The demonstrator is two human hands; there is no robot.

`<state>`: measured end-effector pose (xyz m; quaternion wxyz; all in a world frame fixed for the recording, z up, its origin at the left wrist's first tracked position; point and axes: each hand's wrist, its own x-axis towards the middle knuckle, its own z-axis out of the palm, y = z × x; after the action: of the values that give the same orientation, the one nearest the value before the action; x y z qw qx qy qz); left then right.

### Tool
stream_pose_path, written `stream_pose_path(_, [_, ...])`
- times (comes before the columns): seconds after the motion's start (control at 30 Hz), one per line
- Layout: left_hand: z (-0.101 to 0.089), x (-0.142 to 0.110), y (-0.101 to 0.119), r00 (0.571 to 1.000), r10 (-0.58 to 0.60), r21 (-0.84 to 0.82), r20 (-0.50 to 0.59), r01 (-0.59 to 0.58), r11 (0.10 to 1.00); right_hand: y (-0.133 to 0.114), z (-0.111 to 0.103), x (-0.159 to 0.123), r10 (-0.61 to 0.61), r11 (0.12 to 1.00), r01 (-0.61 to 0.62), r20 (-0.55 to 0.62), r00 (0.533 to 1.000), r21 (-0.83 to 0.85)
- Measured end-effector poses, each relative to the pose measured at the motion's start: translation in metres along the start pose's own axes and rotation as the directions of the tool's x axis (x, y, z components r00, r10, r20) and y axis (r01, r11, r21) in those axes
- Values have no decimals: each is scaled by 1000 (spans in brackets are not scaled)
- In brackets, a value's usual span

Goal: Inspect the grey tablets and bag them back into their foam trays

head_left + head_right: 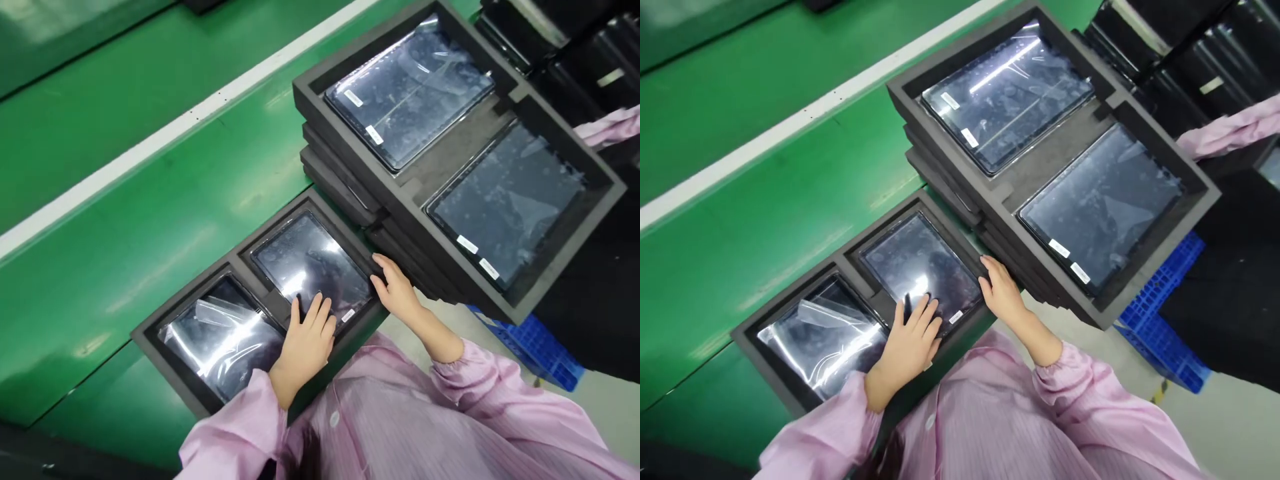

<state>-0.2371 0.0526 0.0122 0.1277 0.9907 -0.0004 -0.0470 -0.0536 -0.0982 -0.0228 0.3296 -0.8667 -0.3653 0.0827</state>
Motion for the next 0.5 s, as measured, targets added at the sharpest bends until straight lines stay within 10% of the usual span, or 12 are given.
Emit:
stream_pose_path(0.4, [6, 16, -6, 992, 112, 162, -51, -102, 982, 5, -2, -24, 172, 977, -166, -31, 985, 131])
stream_pose_path(0.5, [9, 12, -25, 985, -85, 56, -148, 94, 994, 4, -5, -26, 182, 974, -176, -28, 983, 146])
